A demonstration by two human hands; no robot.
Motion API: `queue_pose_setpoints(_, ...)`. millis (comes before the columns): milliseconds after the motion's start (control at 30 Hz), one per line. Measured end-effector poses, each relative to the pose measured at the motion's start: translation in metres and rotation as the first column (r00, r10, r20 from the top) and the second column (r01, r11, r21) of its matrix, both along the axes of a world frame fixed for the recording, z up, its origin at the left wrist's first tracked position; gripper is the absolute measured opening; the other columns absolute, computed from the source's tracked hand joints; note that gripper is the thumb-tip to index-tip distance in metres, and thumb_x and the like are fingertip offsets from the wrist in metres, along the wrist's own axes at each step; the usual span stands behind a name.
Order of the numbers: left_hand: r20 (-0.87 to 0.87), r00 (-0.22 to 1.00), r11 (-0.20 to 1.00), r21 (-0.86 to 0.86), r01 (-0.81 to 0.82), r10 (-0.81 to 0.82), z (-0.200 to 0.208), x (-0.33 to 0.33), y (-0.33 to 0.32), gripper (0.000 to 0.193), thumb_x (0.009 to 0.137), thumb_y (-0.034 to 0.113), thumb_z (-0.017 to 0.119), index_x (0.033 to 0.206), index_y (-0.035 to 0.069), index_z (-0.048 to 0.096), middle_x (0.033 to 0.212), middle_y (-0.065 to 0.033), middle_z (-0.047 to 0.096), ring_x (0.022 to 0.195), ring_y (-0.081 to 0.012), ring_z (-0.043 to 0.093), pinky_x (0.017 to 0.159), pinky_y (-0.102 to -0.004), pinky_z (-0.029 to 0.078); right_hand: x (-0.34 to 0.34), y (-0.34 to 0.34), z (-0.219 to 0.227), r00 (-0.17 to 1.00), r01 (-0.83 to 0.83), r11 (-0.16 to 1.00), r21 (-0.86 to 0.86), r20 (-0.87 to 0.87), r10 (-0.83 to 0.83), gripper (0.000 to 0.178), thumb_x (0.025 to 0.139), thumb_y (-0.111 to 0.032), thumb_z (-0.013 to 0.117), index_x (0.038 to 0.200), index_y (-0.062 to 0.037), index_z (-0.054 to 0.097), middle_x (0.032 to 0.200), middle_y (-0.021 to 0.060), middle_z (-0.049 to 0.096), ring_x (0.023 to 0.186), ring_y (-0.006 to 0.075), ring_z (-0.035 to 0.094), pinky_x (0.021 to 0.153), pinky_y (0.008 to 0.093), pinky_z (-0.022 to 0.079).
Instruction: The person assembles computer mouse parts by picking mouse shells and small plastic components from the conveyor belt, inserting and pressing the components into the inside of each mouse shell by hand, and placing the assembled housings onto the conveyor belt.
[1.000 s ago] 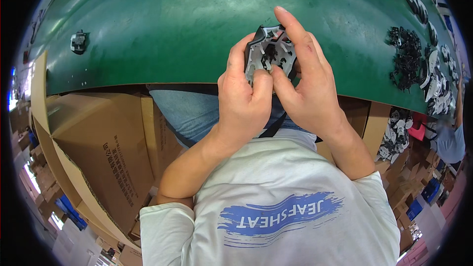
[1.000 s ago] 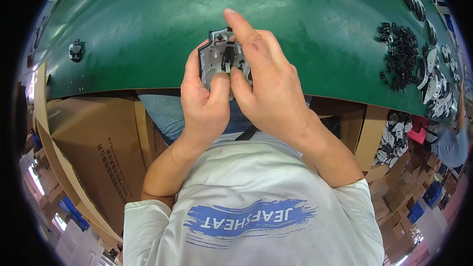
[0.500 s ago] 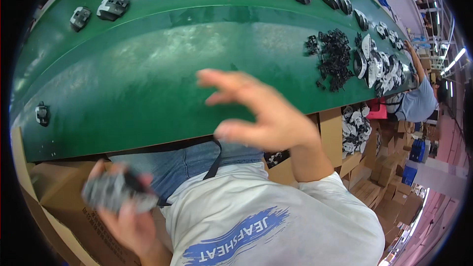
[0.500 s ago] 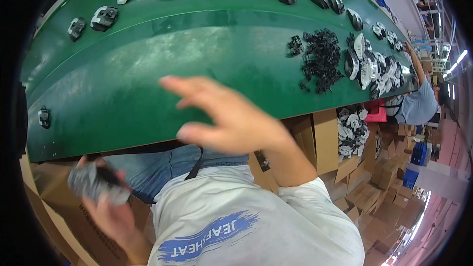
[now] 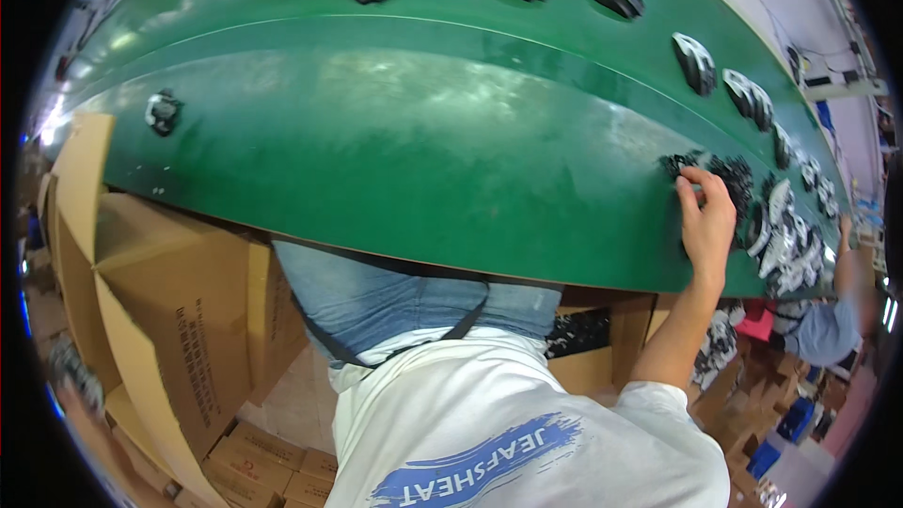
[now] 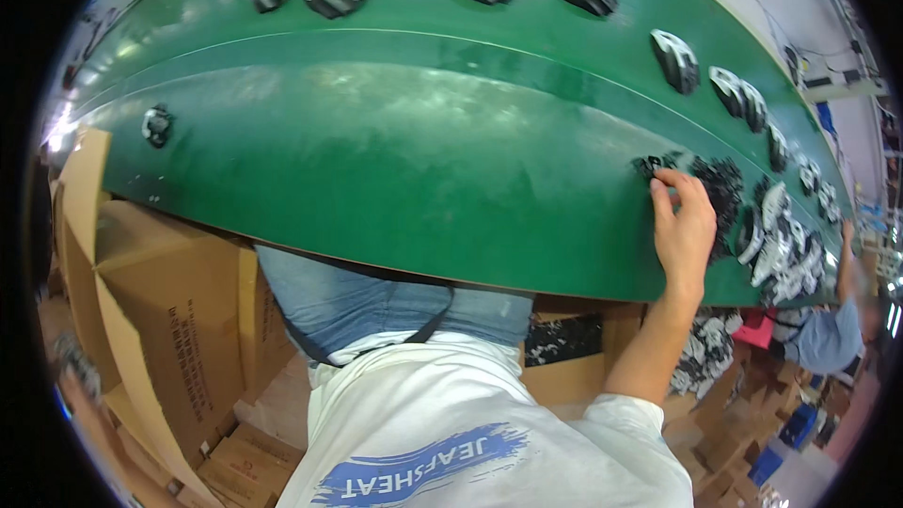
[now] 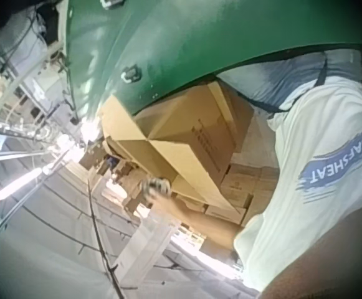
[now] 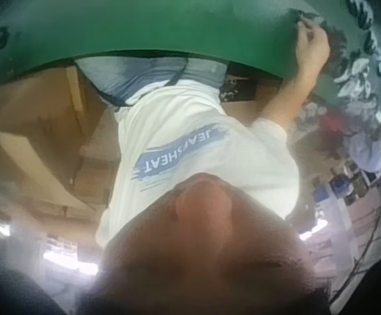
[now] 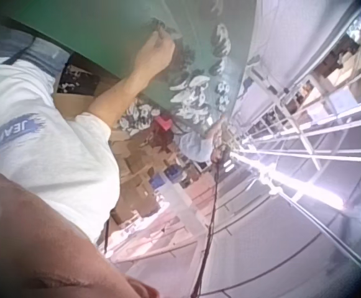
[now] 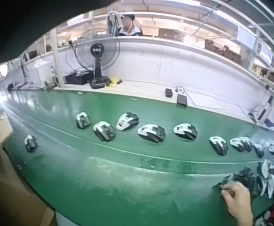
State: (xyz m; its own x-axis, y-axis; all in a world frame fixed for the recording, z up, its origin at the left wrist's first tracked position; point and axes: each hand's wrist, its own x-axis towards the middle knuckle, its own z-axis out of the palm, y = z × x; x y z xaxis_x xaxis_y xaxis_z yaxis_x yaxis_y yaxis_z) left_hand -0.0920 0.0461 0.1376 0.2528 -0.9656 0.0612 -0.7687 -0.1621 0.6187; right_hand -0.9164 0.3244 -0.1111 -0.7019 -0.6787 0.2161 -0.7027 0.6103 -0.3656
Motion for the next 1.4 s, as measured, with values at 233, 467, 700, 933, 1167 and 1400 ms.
queue_pose_setpoints(233, 0.139, 0.961, 0.645, 0.762, 0.049, -0.237, -0.082, -0.015, -0.075, 0.037, 0.107, 0.019, 0.062, 0.142, 0.007, 0.065, 0.123, -0.0025, 0.071, 0.109, -0.0144, 0.065, 0.093, -0.0319, 0.054, 0.011, -0.011, -0.009, 0.979, -0.168, 0.979, -0.118, 0.098, 0.18, 0.013, 0.102, -0.005, 0.069, 0.113, 0.0004, 0.072, 0.1, 0.0116, 0.071, 0.077, 0.0207, 0.063, 0.072, 0.0329, 0.052)
queue_pose_setpoints(467, 0.348, 0.848, 0.825, -0.267, 0.497, -0.398, 0.021, -0.191, -0.217, 0.053, 0.114, 0.04, 0.052, 0.15, 0.002, 0.059, 0.14, -0.0142, 0.066, 0.129, -0.0218, 0.065, 0.113, -0.0367, 0.047, 0.018, -0.021, -0.017, 0.975, -0.065, 0.99, -0.125, 0.201, 0.089, 0.019, 0.097, -0.013, 0.078, 0.11, 0.0005, 0.072, 0.102, 0.0099, 0.071, 0.08, 0.0227, 0.064, 0.075, 0.0337, 0.053)
queue_pose_setpoints(700, 0.735, 0.119, 0.531, 0.359, 0.768, -0.668, -0.124, -0.51, -0.296, 0.055, 0.11, 0.044, 0.057, 0.156, 0.015, 0.055, 0.134, -0.0224, 0.07, 0.122, -0.0352, 0.069, 0.106, -0.0424, 0.053, 0.031, -0.024, -0.004, 0.964, -0.216, 0.969, -0.122, 0.131, 0.231, 0.027, 0.093, -0.008, 0.075, 0.119, -0.0028, 0.075, 0.124, 0.0153, 0.076, 0.117, 0.0347, 0.071, 0.105, 0.0422, 0.054)
queue_pose_setpoints(933, 0.68, 0.599, 0.893, 0.201, 0.403, -0.423, -0.295, -0.544, -0.416, 0.086, 0.092, 0.075, 0.063, 0.161, 0.026, 0.051, 0.168, -0.0274, 0.039, 0.154, -0.0457, 0.039, 0.124, -0.0552, 0.034, 0.045, -0.025, -0.002, 0.906, -0.121, 0.952, -0.282, 0.36, 0.222, 0.046, 0.092, -0.006, 0.077, 0.137, -0.005, 0.069, 0.12, 0.0122, 0.076, 0.105, 0.0281, 0.072, 0.098, 0.0403, 0.055)
queue_pose_setpoints(1167, 0.037, 0.962, 0.962, -0.031, 0.273, -0.272, -0.313, -0.525, -0.413, 0.072, 0.087, 0.053, 0.071, 0.154, 0.037, 0.05, 0.159, -0.0237, 0.038, 0.149, -0.043, 0.037, 0.124, -0.0535, 0.033, 0.052, -0.029, -0.007, 0.97, -0.151, 0.971, -0.185, 0.161, 0.182, 0.031, 0.093, -0.011, 0.08, 0.123, -0.0046, 0.075, 0.108, 0.0098, 0.077, 0.096, 0.0258, 0.071, 0.093, 0.0404, 0.055)
queue_pose_setpoints(1400, -0.827, -0.559, 0.725, -0.42, 0.546, -0.059, -0.252, -0.489, -0.302, 0.054, 0.088, 0.0, 0.048, 0.14, -0.012, 0.053, 0.144, -0.0275, 0.059, 0.139, -0.0444, 0.054, 0.126, -0.0628, 0.035, 0.07, -0.051, -0.009, 0.887, -0.207, 0.922, -0.328, 0.334, 0.318, 0.014, 0.089, -0.002, 0.083, 0.1, 0.0015, 0.076, 0.099, 0.0129, 0.077, 0.084, 0.0265, 0.074, 0.077, 0.0347, 0.059)
